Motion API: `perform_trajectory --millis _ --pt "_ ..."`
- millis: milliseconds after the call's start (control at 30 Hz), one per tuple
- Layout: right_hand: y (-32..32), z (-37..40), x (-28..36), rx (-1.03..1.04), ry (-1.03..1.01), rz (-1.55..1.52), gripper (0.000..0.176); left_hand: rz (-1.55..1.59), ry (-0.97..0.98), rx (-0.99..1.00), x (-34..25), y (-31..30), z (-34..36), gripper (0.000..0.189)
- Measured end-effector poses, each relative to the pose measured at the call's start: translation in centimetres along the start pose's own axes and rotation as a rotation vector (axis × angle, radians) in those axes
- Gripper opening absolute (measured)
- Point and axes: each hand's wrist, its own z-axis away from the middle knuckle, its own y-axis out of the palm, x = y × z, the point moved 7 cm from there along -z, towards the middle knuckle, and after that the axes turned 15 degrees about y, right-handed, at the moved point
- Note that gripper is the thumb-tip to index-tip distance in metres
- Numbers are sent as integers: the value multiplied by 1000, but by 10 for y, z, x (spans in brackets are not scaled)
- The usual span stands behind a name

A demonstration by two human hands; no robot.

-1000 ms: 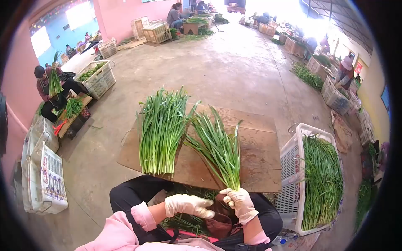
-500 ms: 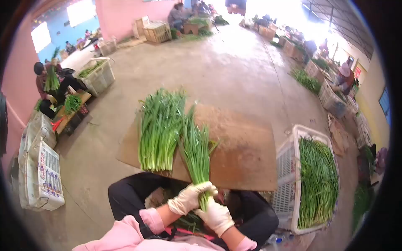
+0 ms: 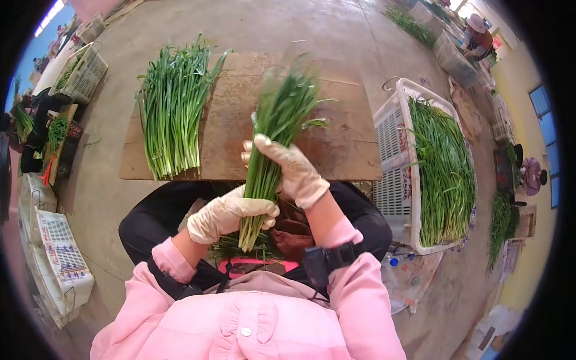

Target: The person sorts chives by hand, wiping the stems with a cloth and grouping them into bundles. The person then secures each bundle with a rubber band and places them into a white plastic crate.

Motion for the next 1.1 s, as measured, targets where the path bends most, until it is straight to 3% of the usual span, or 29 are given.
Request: perform_trajectory --millis 67,133,200,300,367,400,433,500,667,733,767,867,933,967,1000,1033,1100 --pt "15 -7 28 3 -135 -89 52 -351 106 12 -26 -6 -12 35" --pt "54 18 68 -39 -389 134 50 -530 239 67 -69 -5 -26 40" --pt "78 35 94 -104 -536 309 49 -427 358 152 -104 5 -39 62" --pt "96 36 111 -115 -678 492 49 -146 421 148 -128 16 -43 61" --pt "74 9 96 -112 -590 486 37 -166 515 190 -139 5 -43 60" --pt "60 -5 90 -116 -552 486 31 -729 619 171 -146 6 -55 56" --pt "50 -14 89 -138 -544 500 33 -751 591 327 -136 -4 -78 39" --pt "58 -16 86 -169 -623 495 38 -437 462 153 -117 -18 -78 45" --pt "96 30 94 -106 -1006 218 50 -556 387 8 -124 -11 -54 55" --pt "105 37 93 -55 -798 448 48 -626 360 -49 -125 -8 -33 59" --pt "105 45 90 -149 -897 610 45 -668 348 -87 -124 -8 -23 61" --pt "124 60 71 121 -523 219 50 -849 400 -163 -114 -18 1 65" --pt "130 71 71 21 -626 340 52 -1007 514 -204 -106 -34 9 64" --pt "131 68 73 -40 -715 441 54 -655 548 -74 -94 -34 1 59" --pt "140 75 76 -97 -799 538 56 -526 531 -50 -89 -27 5 55" --pt "137 80 78 -396 -772 864 67 -458 521 -51 -85 -16 6 50" --pt "138 88 82 -422 -763 1073 75 -463 574 -65 -87 6 11 42"
